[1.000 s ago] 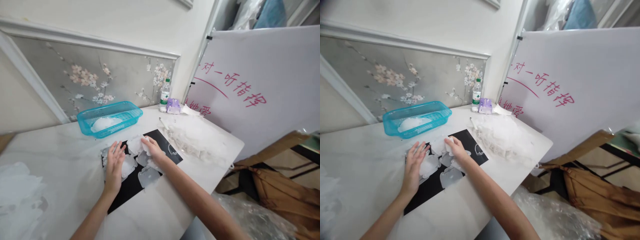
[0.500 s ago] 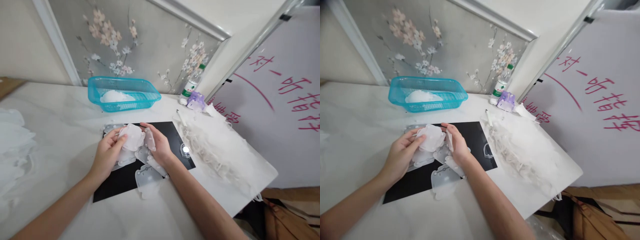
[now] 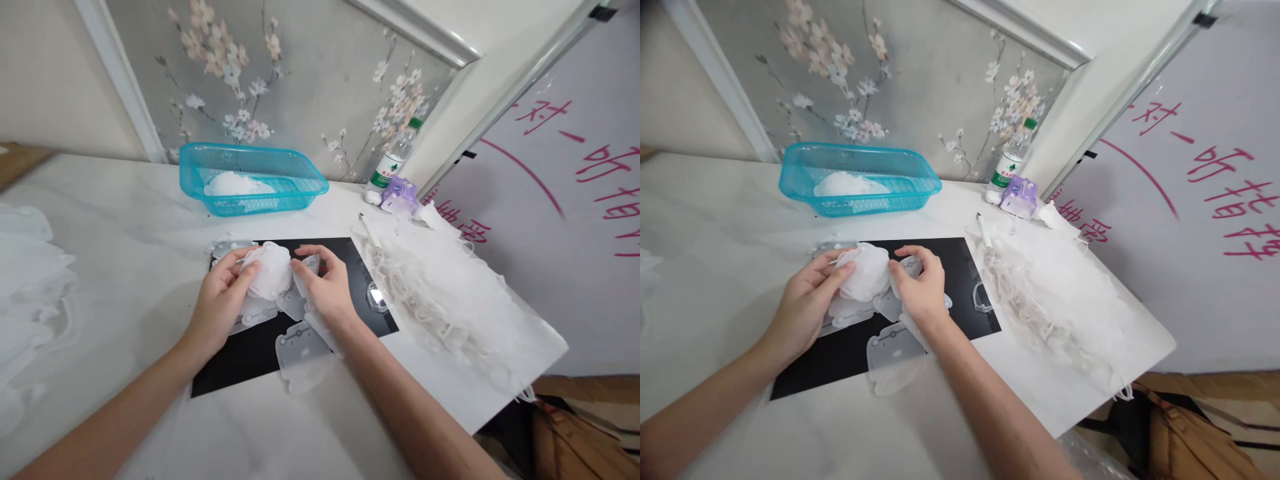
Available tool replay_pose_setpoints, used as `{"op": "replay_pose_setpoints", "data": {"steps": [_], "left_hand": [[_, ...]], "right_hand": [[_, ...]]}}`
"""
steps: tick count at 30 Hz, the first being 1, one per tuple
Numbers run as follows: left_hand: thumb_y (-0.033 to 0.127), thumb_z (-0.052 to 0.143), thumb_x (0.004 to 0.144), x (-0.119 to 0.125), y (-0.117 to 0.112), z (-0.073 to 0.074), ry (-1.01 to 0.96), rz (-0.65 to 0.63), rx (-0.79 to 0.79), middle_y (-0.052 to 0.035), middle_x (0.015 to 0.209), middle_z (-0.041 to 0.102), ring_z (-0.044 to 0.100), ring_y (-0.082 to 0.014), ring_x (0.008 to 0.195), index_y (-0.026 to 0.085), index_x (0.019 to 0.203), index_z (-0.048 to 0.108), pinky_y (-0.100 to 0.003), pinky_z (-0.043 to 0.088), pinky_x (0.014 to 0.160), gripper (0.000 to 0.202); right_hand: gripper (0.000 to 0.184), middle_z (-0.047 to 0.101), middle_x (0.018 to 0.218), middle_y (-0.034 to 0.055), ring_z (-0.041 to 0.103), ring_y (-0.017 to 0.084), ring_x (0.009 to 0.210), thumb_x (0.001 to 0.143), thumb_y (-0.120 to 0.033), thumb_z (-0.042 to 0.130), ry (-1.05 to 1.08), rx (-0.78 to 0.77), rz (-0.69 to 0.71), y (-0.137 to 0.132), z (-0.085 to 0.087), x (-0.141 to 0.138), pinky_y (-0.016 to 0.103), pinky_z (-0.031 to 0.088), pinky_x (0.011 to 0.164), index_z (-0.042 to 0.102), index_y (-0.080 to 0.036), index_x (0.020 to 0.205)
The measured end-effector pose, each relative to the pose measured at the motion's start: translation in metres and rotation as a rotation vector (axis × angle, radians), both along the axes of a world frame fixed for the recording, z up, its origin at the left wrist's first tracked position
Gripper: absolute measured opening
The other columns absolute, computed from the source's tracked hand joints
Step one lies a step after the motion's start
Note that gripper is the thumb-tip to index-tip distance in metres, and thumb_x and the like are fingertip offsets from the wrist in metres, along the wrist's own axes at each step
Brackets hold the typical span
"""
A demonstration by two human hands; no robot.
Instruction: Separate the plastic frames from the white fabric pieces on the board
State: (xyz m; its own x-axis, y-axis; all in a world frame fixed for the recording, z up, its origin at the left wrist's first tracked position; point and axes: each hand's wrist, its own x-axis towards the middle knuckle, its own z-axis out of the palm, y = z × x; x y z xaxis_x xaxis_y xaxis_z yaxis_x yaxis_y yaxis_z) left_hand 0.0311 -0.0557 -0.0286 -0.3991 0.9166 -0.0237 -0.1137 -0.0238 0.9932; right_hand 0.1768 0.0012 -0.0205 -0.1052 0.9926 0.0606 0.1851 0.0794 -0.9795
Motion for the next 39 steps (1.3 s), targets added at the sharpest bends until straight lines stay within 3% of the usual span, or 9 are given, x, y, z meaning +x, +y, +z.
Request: {"op": "replay_pose_setpoints", "data": {"steps": [2, 5, 12, 20, 28, 31, 35, 37, 39], "left_hand": [[0.044, 0.071, 0.072, 0.0, 0.0, 0.001, 0.001, 0.003, 0.002, -0.0038, 0.081, 0.069, 0.062, -0.0163, 0.068, 0.019, 0.106, 0.065, -0.022, 0.049, 0.057, 0.042], [0.044, 0.072, 0.071, 0.001, 0.0, 0.002, -0.014, 0.003, 0.0, -0.0029, 0.08, 0.068, 0.062, -0.0143, 0.066, 0.018, 0.104, 0.066, -0.02, 0.048, 0.056, 0.042], [0.042, 0.073, 0.071, 0.0, 0.0, 0.002, -0.036, 0.014, -0.002, -0.0046, 0.084, 0.07, 0.064, -0.0173, 0.071, 0.018, 0.103, 0.065, -0.023, 0.051, 0.06, 0.041], [0.036, 0.077, 0.065, 0.002, -0.001, 0.007, -0.052, 0.011, -0.003, -0.0012, 0.079, 0.068, 0.062, -0.0148, 0.066, 0.018, 0.099, 0.063, -0.023, 0.049, 0.059, 0.041], [0.03, 0.073, 0.063, -0.001, 0.0, 0.008, -0.156, -0.006, 0.018, -0.0016, 0.077, 0.067, 0.062, -0.015, 0.07, 0.018, 0.087, 0.065, -0.023, 0.05, 0.064, 0.028], [0.028, 0.073, 0.06, -0.002, 0.0, 0.008, -0.154, 0.031, 0.002, -0.0005, 0.074, 0.064, 0.059, -0.0138, 0.069, 0.019, 0.086, 0.066, -0.022, 0.048, 0.061, 0.028], [0.029, 0.072, 0.06, -0.002, -0.001, 0.008, -0.117, 0.06, -0.032, 0.0007, 0.07, 0.059, 0.054, -0.0127, 0.064, 0.019, 0.089, 0.067, -0.021, 0.045, 0.056, 0.032], [0.029, 0.072, 0.06, -0.002, -0.001, 0.009, -0.112, 0.064, -0.043, 0.0014, 0.069, 0.057, 0.053, -0.0116, 0.063, 0.02, 0.094, 0.067, -0.02, 0.044, 0.054, 0.035], [0.028, 0.072, 0.061, -0.002, -0.001, 0.009, -0.131, 0.072, -0.044, 0.0019, 0.07, 0.057, 0.053, -0.0108, 0.063, 0.02, 0.096, 0.066, -0.018, 0.043, 0.053, 0.036]], "right_hand": [[0.012, 0.069, 0.102, 0.0032, 0.06, 0.021, 0.098, 0.071, -0.024, 0.063, -0.061, 0.078, -0.048, 0.002, 0.003, 0.003, 0.037, 0.045, 0.091, 0.069, -0.022, 0.081], [0.011, 0.07, 0.103, 0.0048, 0.058, 0.023, 0.109, 0.076, -0.031, 0.064, -0.094, 0.121, -0.047, 0.004, 0.008, 0.005, 0.041, 0.039, 0.1, 0.068, -0.021, 0.074], [0.007, 0.07, 0.104, 0.0041, 0.058, 0.023, 0.108, 0.074, -0.024, 0.068, -0.167, 0.269, 0.068, 0.004, 0.009, 0.005, 0.041, 0.038, 0.1, 0.065, -0.022, 0.068], [0.018, 0.07, 0.103, 0.0041, 0.056, 0.023, 0.108, 0.071, -0.036, 0.074, -0.266, 0.457, 0.141, 0.002, 0.004, 0.002, 0.04, 0.041, 0.097, 0.062, -0.023, 0.074], [0.013, 0.071, 0.098, 0.004, 0.059, 0.022, 0.101, 0.082, -0.03, 0.062, -0.201, 0.479, 0.066, 0.005, 0.005, 0.008, 0.041, 0.043, 0.094, 0.064, -0.022, 0.071], [0.016, 0.071, 0.094, 0.0047, 0.059, 0.022, 0.096, 0.083, -0.032, 0.06, -0.162, 0.477, -0.045, 0.006, 0.007, 0.01, 0.041, 0.043, 0.092, 0.066, -0.023, 0.073], [0.018, 0.07, 0.085, 0.0037, 0.06, 0.017, 0.082, 0.087, -0.032, 0.055, -0.097, 0.606, -0.2, 0.002, 0.012, 0.011, 0.037, 0.048, 0.082, 0.069, -0.023, 0.08], [0.019, 0.07, 0.086, 0.0035, 0.061, 0.015, 0.076, 0.09, -0.029, 0.052, -0.089, 0.682, -0.142, -0.004, 0.012, 0.01, 0.032, 0.05, 0.073, 0.071, -0.023, 0.089], [0.022, 0.071, 0.092, 0.0042, 0.063, 0.014, 0.077, 0.091, -0.026, 0.05, -0.161, 0.766, 0.048, -0.01, 0.01, 0.006, 0.029, 0.052, 0.07, 0.071, -0.023, 0.094]]}}
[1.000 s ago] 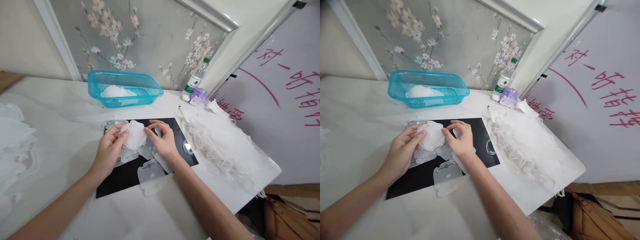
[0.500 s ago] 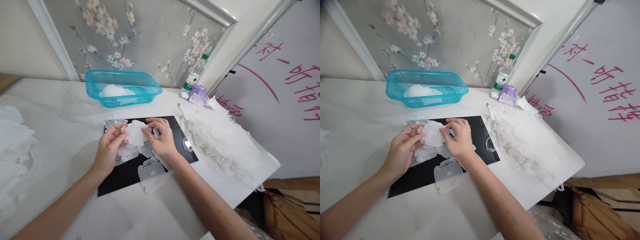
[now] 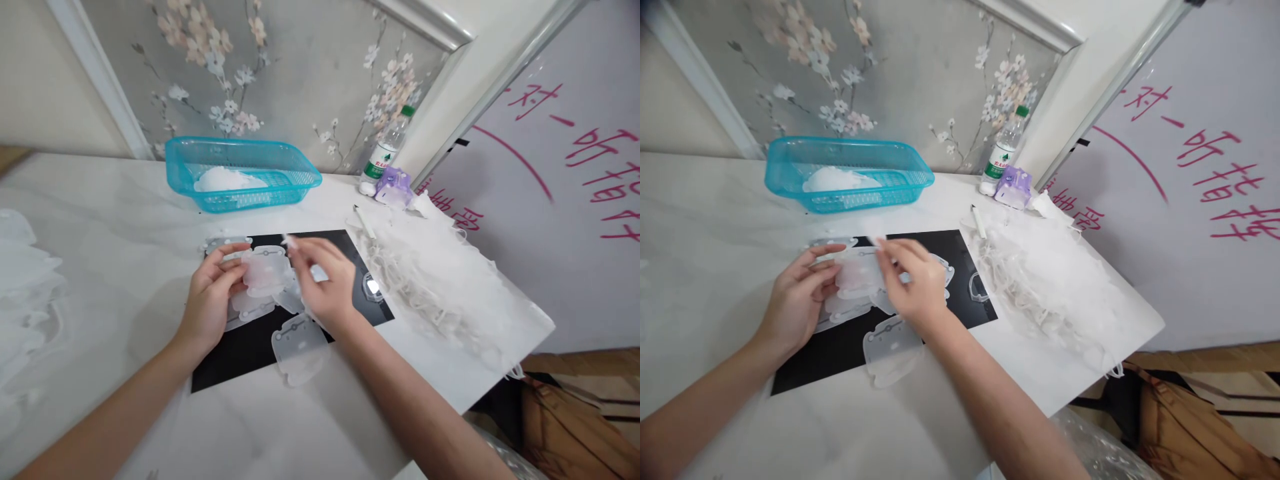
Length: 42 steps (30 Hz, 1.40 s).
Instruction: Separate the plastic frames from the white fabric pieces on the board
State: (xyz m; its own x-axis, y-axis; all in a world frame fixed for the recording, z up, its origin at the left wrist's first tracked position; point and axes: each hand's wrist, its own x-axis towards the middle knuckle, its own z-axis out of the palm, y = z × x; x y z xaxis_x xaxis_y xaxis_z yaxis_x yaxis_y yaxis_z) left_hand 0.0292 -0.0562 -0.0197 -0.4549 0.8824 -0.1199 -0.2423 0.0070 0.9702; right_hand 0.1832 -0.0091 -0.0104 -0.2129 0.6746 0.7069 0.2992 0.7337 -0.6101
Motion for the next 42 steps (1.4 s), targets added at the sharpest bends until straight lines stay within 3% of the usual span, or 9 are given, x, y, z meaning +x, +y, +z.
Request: {"op": "replay_pose_setpoints", "data": {"steps": [4, 9, 14, 18, 22, 26, 33, 37, 42], "left_hand": [[0.027, 0.066, 0.068, 0.002, 0.001, 0.003, -0.117, 0.021, 0.074, -0.0001, 0.076, 0.062, 0.057, -0.0114, 0.067, 0.017, 0.09, 0.063, -0.018, 0.046, 0.055, 0.025], [0.029, 0.067, 0.069, 0.002, 0.001, 0.004, -0.187, 0.0, 0.09, 0.0004, 0.075, 0.063, 0.056, -0.01, 0.064, 0.016, 0.091, 0.062, -0.017, 0.045, 0.053, 0.026], [0.018, 0.07, 0.052, -0.001, 0.001, -0.001, -0.149, -0.027, 0.084, 0.0032, 0.061, 0.061, 0.055, -0.0115, 0.057, 0.016, 0.093, 0.063, -0.02, 0.044, 0.053, 0.041], [0.016, 0.065, 0.048, -0.002, 0.002, -0.001, -0.161, -0.012, 0.095, 0.0011, 0.063, 0.064, 0.057, -0.0139, 0.058, 0.017, 0.088, 0.064, -0.021, 0.044, 0.052, 0.04], [0.022, 0.062, 0.05, -0.002, 0.002, 0.001, -0.198, 0.005, 0.125, -0.0013, 0.069, 0.067, 0.059, -0.0148, 0.061, 0.017, 0.084, 0.066, -0.022, 0.045, 0.052, 0.035], [0.028, 0.061, 0.05, 0.0, 0.003, 0.003, -0.225, 0.024, 0.136, -0.0028, 0.074, 0.068, 0.062, -0.0179, 0.069, 0.017, 0.081, 0.065, -0.023, 0.047, 0.055, 0.033], [0.038, 0.061, 0.054, 0.001, 0.004, 0.003, -0.229, 0.036, 0.096, -0.0036, 0.069, 0.067, 0.064, -0.023, 0.064, 0.019, 0.081, 0.063, -0.029, 0.047, 0.048, 0.033], [0.041, 0.06, 0.059, 0.0, 0.004, 0.003, -0.204, 0.028, 0.104, -0.0046, 0.069, 0.067, 0.065, -0.0242, 0.064, 0.019, 0.08, 0.062, -0.031, 0.049, 0.047, 0.031], [0.04, 0.058, 0.062, 0.0, 0.004, 0.002, -0.188, 0.024, 0.092, -0.0039, 0.067, 0.066, 0.064, -0.0235, 0.062, 0.019, 0.082, 0.061, -0.031, 0.05, 0.048, 0.029]], "right_hand": [[0.025, 0.071, 0.103, 0.0078, 0.064, 0.015, 0.079, 0.09, -0.031, 0.052, -0.322, 0.181, 0.244, -0.009, -0.005, -0.005, 0.029, 0.054, 0.074, 0.073, -0.018, 0.095], [0.03, 0.07, 0.104, 0.0086, 0.063, 0.016, 0.08, 0.093, -0.034, 0.047, -0.384, 0.189, 0.248, -0.006, -0.001, -0.002, 0.03, 0.053, 0.076, 0.071, -0.017, 0.098], [0.024, 0.068, 0.1, 0.0089, 0.063, 0.019, 0.091, 0.09, -0.023, 0.045, -0.28, 0.049, -0.005, 0.012, 0.006, 0.013, 0.034, 0.051, 0.084, 0.068, -0.018, 0.091], [0.028, 0.064, 0.108, 0.0122, 0.059, 0.027, 0.101, 0.076, -0.011, 0.046, -0.452, -0.31, -0.373, 0.029, 0.008, 0.028, 0.042, 0.049, 0.085, 0.067, -0.015, 0.095], [0.028, 0.062, 0.112, 0.015, 0.054, 0.033, 0.11, 0.072, -0.014, 0.049, -0.674, -0.569, -0.402, 0.035, 0.007, 0.032, 0.045, 0.047, 0.085, 0.065, -0.015, 0.095], [0.02, 0.063, 0.104, 0.0127, 0.055, 0.031, 0.104, 0.069, -0.014, 0.05, -0.704, -0.557, -0.378, 0.031, 0.006, 0.028, 0.04, 0.046, 0.075, 0.059, -0.018, 0.086], [0.006, 0.06, 0.071, -0.0003, 0.051, 0.016, 0.065, 0.067, -0.017, 0.05, -0.347, -0.613, -0.334, 0.031, 0.007, 0.027, 0.03, 0.038, 0.061, 0.052, -0.021, 0.072], [0.002, 0.055, 0.065, -0.0034, 0.046, 0.011, 0.057, 0.067, -0.021, 0.053, 0.043, -0.57, -0.276, 0.032, 0.012, 0.026, 0.027, 0.036, 0.058, 0.053, -0.02, 0.069], [0.012, 0.049, 0.059, -0.0066, 0.042, 0.008, 0.053, 0.06, -0.023, 0.06, 0.429, -0.709, -0.14, 0.032, 0.016, 0.024, 0.024, 0.033, 0.052, 0.053, -0.019, 0.069]]}}
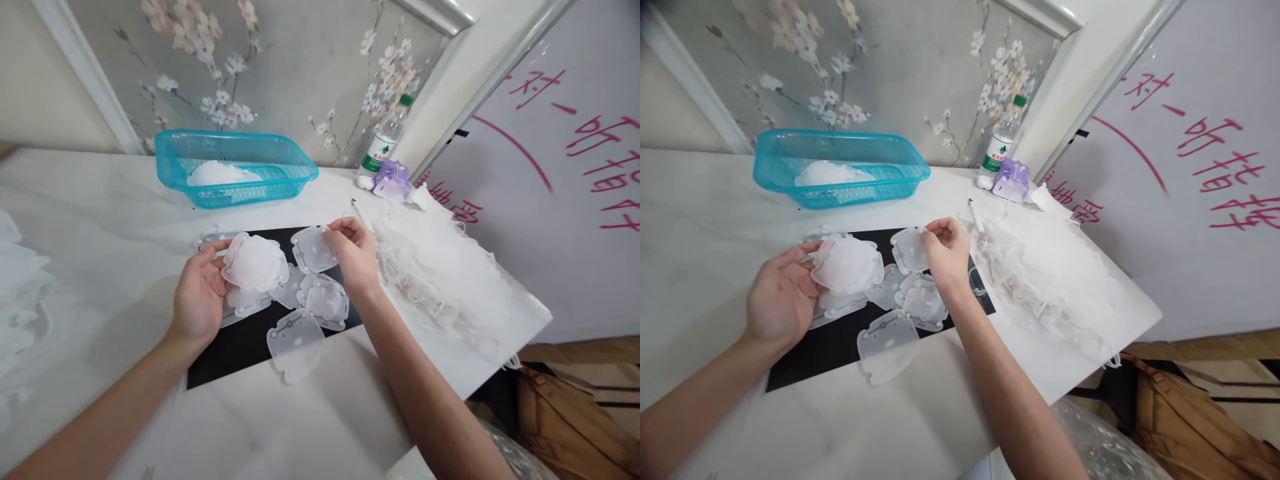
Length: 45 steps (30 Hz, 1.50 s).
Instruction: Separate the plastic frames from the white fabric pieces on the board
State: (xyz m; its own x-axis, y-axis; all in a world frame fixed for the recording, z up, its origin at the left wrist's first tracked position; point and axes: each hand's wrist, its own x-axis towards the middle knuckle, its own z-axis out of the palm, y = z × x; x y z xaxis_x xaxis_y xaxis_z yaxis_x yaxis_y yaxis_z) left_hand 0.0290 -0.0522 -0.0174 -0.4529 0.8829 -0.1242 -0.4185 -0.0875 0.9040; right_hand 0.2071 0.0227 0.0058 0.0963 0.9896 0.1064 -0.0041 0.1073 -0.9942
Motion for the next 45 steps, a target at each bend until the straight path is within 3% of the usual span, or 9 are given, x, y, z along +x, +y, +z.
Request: {"op": "replay_pose_setpoints", "data": {"steps": [6, 15, 19, 22, 25, 30, 36, 41, 45], "left_hand": [[0.037, 0.055, 0.069, 0.001, 0.001, 0.0, 0.005, -0.001, -0.024, -0.0032, 0.068, 0.065, 0.064, -0.0214, 0.065, 0.019, 0.084, 0.06, -0.029, 0.05, 0.054, 0.024], [0.027, 0.059, 0.069, 0.002, 0.001, -0.002, 0.059, 0.01, 0.009, -0.0023, 0.072, 0.063, 0.059, -0.0157, 0.067, 0.016, 0.08, 0.063, -0.022, 0.045, 0.053, 0.017], [0.027, 0.061, 0.068, 0.003, 0.001, -0.002, 0.06, 0.014, 0.005, -0.0006, 0.071, 0.061, 0.056, -0.0124, 0.063, 0.015, 0.08, 0.064, -0.02, 0.044, 0.053, 0.017], [0.032, 0.06, 0.07, 0.004, 0.0, 0.001, 0.035, -0.006, -0.004, -0.0001, 0.067, 0.06, 0.054, -0.0125, 0.059, 0.016, 0.08, 0.062, -0.021, 0.044, 0.051, 0.019], [0.031, 0.065, 0.068, 0.004, -0.001, 0.002, 0.025, -0.015, 0.028, 0.0025, 0.066, 0.057, 0.052, -0.0108, 0.06, 0.017, 0.074, 0.058, -0.019, 0.043, 0.052, 0.016], [0.022, 0.07, 0.059, 0.003, -0.003, -0.001, 0.111, -0.035, 0.024, 0.0029, 0.071, 0.061, 0.054, -0.0114, 0.062, 0.018, 0.081, 0.061, -0.019, 0.042, 0.053, 0.024], [0.025, 0.07, 0.056, 0.003, -0.004, -0.001, 0.134, -0.059, -0.02, 0.0029, 0.063, 0.059, 0.055, -0.0141, 0.06, 0.019, 0.081, 0.06, -0.021, 0.041, 0.052, 0.027], [0.026, 0.07, 0.055, 0.003, -0.004, 0.0, 0.142, -0.064, -0.022, 0.0005, 0.066, 0.061, 0.06, -0.0187, 0.065, 0.018, 0.086, 0.061, -0.025, 0.043, 0.054, 0.033], [0.025, 0.068, 0.055, 0.002, -0.004, -0.002, 0.138, -0.049, -0.013, 0.0013, 0.065, 0.059, 0.056, -0.0148, 0.06, 0.018, 0.084, 0.062, -0.022, 0.04, 0.05, 0.031]], "right_hand": [[0.018, 0.052, 0.058, -0.0063, 0.043, 0.008, 0.051, 0.055, -0.025, 0.065, 0.256, -0.134, 0.046, -0.002, 0.001, -0.002, 0.023, 0.033, 0.049, 0.053, -0.02, 0.067], [0.022, 0.056, 0.065, -0.0052, 0.049, 0.008, 0.052, 0.061, -0.027, 0.069, 0.194, -0.154, 0.25, -0.008, -0.001, -0.01, 0.022, 0.038, 0.048, 0.054, -0.02, 0.076], [0.015, 0.063, 0.073, -0.0019, 0.061, 0.011, 0.066, 0.076, -0.032, 0.06, 0.049, 0.13, 0.114, -0.022, -0.002, -0.018, 0.024, 0.05, 0.061, 0.05, -0.023, 0.081], [0.006, 0.07, 0.09, 0.0016, 0.067, 0.013, 0.086, 0.085, -0.028, 0.052, -0.246, 0.398, 0.339, -0.039, -0.007, -0.024, 0.027, 0.052, 0.078, 0.055, -0.023, 0.088], [0.018, 0.07, 0.108, 0.0024, 0.066, 0.015, 0.102, 0.087, -0.024, 0.048, -0.545, 0.558, 0.568, -0.053, -0.01, -0.029, 0.029, 0.051, 0.086, 0.056, -0.023, 0.103], [0.022, 0.071, 0.107, 0.0026, 0.066, 0.014, 0.099, 0.09, -0.02, 0.041, -0.535, 0.626, 0.522, -0.054, -0.007, -0.027, 0.027, 0.051, 0.088, 0.054, -0.022, 0.108], [0.014, 0.069, 0.099, 0.0027, 0.062, 0.018, 0.097, 0.086, -0.021, 0.047, -0.613, 0.483, 0.262, -0.033, -0.004, -0.018, 0.031, 0.049, 0.081, 0.059, -0.021, 0.092], [0.015, 0.066, 0.103, 0.0082, 0.057, 0.024, 0.103, 0.081, -0.02, 0.053, -0.836, 0.169, 0.34, -0.02, -0.009, -0.013, 0.036, 0.044, 0.089, 0.063, -0.017, 0.091], [0.011, 0.065, 0.103, 0.0097, 0.054, 0.025, 0.104, 0.079, -0.018, 0.054, -0.922, 0.113, 0.431, -0.017, -0.012, -0.011, 0.037, 0.043, 0.089, 0.064, -0.016, 0.084]]}}
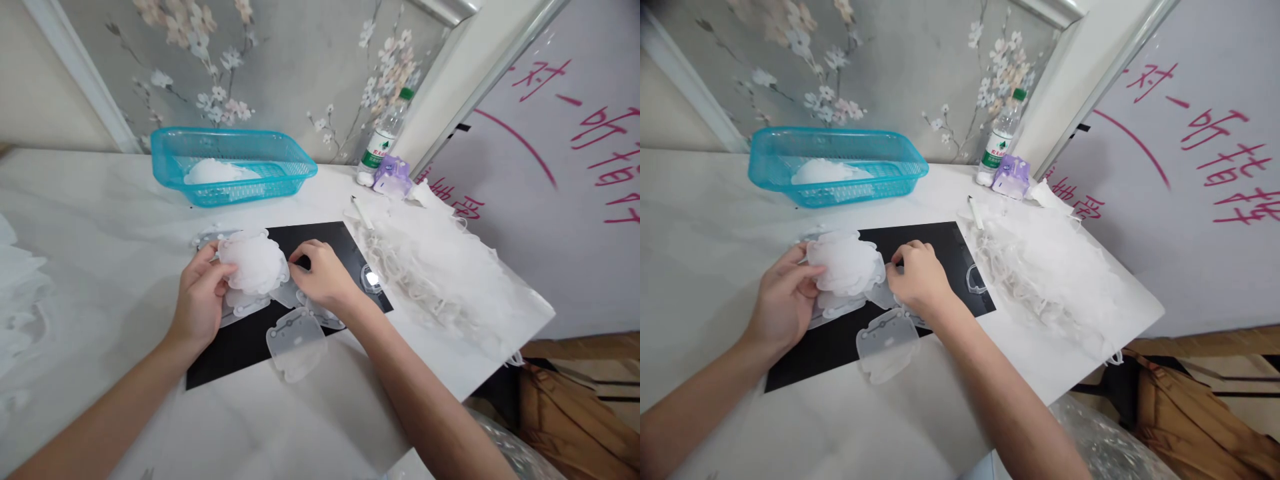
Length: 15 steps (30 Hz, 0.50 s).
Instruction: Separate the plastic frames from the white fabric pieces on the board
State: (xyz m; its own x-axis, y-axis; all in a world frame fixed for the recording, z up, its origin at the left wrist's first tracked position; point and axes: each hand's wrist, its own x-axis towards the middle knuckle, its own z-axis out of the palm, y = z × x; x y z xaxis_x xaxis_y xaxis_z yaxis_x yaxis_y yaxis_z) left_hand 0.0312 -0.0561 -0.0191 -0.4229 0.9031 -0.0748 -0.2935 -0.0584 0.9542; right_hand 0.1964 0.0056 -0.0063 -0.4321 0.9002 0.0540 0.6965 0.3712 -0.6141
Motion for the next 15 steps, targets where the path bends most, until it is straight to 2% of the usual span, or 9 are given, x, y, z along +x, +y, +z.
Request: {"op": "replay_pose_setpoints", "data": {"steps": [3, 6, 11, 15], "left_hand": [[0.024, 0.067, 0.055, -0.0012, 0.0, -0.0006, -0.025, 0.01, 0.032, 0.0018, 0.066, 0.056, 0.052, -0.012, 0.057, 0.017, 0.081, 0.062, -0.02, 0.037, 0.047, 0.027], [0.023, 0.064, 0.059, -0.0017, 0.0007, -0.0006, -0.039, 0.009, 0.061, 0.0009, 0.069, 0.055, 0.056, -0.014, 0.066, 0.017, 0.079, 0.06, -0.02, 0.04, 0.051, 0.021], [0.027, 0.06, 0.066, -0.0014, 0.002, -0.0006, -0.043, 0.013, 0.071, -0.0012, 0.072, 0.056, 0.059, -0.0173, 0.073, 0.018, 0.081, 0.059, -0.023, 0.042, 0.052, 0.017], [0.028, 0.061, 0.065, -0.0009, 0.0009, 0.0003, -0.052, 0.024, 0.066, -0.0001, 0.071, 0.056, 0.059, -0.016, 0.071, 0.018, 0.078, 0.059, -0.021, 0.041, 0.05, 0.016]], "right_hand": [[0.008, 0.064, 0.096, 0.0086, 0.055, 0.023, 0.098, 0.077, -0.017, 0.055, 0.002, 0.032, 0.04, -0.0001, -0.0021, -0.0002, 0.035, 0.043, 0.086, 0.061, -0.016, 0.081], [0.006, 0.063, 0.088, 0.0057, 0.057, 0.02, 0.09, 0.077, -0.016, 0.052, 0.046, 0.033, 0.043, -0.0001, -0.0021, -0.0004, 0.032, 0.044, 0.08, 0.058, -0.018, 0.078], [0.005, 0.062, 0.081, 0.0014, 0.056, 0.015, 0.074, 0.077, -0.019, 0.049, 0.149, -0.034, -0.074, -0.0009, 0.0028, 0.0004, 0.027, 0.04, 0.063, 0.053, -0.02, 0.078], [0.003, 0.063, 0.079, 0.0003, 0.057, 0.015, 0.074, 0.075, -0.021, 0.05, 0.224, -0.035, -0.149, -0.0003, 0.0028, 0.0008, 0.027, 0.039, 0.061, 0.052, -0.021, 0.077]]}}
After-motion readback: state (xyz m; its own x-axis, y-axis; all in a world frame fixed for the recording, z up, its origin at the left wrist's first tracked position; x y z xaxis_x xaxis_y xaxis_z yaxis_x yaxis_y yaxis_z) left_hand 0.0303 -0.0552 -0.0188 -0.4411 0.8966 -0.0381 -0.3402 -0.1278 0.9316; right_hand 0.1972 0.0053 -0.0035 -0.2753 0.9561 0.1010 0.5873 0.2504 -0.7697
